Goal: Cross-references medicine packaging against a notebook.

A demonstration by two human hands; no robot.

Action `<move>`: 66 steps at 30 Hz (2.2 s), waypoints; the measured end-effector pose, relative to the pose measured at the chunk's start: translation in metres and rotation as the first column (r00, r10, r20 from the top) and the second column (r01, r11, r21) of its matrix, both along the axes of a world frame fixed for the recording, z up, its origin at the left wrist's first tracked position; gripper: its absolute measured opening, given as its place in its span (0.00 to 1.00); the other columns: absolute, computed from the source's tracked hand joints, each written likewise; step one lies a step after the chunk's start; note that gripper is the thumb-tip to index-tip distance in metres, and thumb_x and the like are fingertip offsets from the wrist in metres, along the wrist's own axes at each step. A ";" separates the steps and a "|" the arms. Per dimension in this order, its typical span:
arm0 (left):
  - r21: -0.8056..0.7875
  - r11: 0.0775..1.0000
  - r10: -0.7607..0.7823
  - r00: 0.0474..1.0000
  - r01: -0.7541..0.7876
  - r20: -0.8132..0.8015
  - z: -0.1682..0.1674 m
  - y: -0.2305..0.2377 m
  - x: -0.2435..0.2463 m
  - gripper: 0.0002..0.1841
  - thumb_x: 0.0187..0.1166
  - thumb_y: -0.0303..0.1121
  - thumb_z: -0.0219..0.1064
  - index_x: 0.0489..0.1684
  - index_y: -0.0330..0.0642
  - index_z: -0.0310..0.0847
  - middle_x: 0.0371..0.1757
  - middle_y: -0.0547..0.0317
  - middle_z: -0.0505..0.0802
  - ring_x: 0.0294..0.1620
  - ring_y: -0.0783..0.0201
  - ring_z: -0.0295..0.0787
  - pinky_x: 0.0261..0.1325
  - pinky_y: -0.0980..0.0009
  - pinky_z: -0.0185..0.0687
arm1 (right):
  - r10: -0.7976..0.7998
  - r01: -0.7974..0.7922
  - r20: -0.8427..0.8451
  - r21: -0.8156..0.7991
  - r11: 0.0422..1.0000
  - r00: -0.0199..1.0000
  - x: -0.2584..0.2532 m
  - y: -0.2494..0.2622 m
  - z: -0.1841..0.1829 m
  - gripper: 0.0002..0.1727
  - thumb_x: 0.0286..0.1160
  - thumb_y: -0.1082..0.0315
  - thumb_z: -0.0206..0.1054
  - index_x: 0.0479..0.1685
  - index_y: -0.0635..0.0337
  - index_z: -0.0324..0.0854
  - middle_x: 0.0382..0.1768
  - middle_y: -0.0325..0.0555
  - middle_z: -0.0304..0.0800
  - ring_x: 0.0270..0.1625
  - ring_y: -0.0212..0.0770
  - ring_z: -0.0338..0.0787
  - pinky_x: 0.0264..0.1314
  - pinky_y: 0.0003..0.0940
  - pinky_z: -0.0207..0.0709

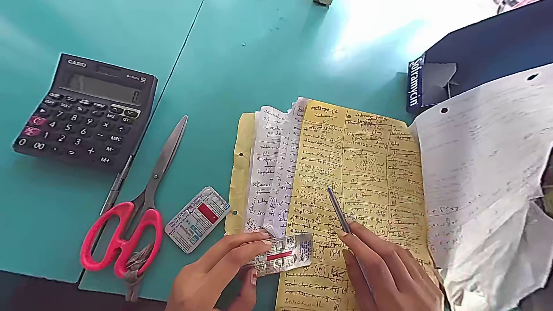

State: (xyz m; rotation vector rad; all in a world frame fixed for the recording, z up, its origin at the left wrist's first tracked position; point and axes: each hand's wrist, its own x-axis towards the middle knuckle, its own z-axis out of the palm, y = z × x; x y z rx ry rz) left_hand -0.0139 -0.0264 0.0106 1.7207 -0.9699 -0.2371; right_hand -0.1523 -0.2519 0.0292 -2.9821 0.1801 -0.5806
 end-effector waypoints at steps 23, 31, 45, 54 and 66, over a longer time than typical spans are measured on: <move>0.019 1.000 0.010 1.000 -0.010 0.011 0.003 -0.002 -0.001 0.11 0.84 0.28 0.60 0.57 0.39 0.82 0.62 0.55 0.91 0.68 0.76 0.84 0.67 0.85 0.78 | -0.026 0.030 -0.047 0.080 0.996 0.999 -0.003 -0.001 -0.006 0.11 0.91 0.64 0.54 0.63 0.51 0.77 0.65 0.48 0.87 0.53 0.46 0.83 0.56 0.37 0.67; 0.006 1.000 0.002 1.000 -0.002 0.006 0.001 -0.001 -0.001 0.10 0.85 0.29 0.59 0.58 0.41 0.81 0.64 0.57 0.90 0.68 0.78 0.83 0.64 0.87 0.79 | -0.023 0.026 -0.031 0.077 0.997 0.999 -0.003 -0.001 -0.007 0.11 0.91 0.64 0.53 0.63 0.51 0.76 0.65 0.48 0.87 0.53 0.46 0.83 0.56 0.36 0.67; -0.027 0.999 0.015 0.994 -0.018 -0.106 0.001 0.002 -0.004 0.17 0.82 0.27 0.62 0.68 0.38 0.77 0.66 0.55 0.90 0.62 0.79 0.88 0.57 0.85 0.86 | -0.020 0.020 0.003 0.091 0.996 1.000 -0.003 -0.002 -0.010 0.11 0.92 0.63 0.53 0.62 0.51 0.77 0.65 0.48 0.88 0.55 0.45 0.85 0.57 0.35 0.69; -0.045 0.999 0.021 0.994 -0.026 -0.112 0.000 0.002 -0.005 0.19 0.81 0.30 0.65 0.69 0.39 0.77 0.68 0.57 0.89 0.64 0.78 0.87 0.57 0.83 0.88 | -0.005 0.003 0.016 0.113 0.994 1.000 -0.005 -0.003 -0.010 0.12 0.91 0.64 0.53 0.62 0.51 0.77 0.65 0.48 0.89 0.56 0.45 0.85 0.58 0.35 0.70; -0.050 0.997 0.049 0.998 -0.050 -0.029 -0.008 0.000 -0.001 0.24 0.76 0.33 0.71 0.72 0.43 0.76 0.70 0.59 0.88 0.69 0.75 0.84 0.65 0.82 0.84 | 0.029 -0.033 0.040 0.111 0.993 0.999 -0.007 -0.005 -0.012 0.12 0.91 0.64 0.53 0.62 0.52 0.79 0.63 0.47 0.90 0.55 0.45 0.85 0.59 0.34 0.69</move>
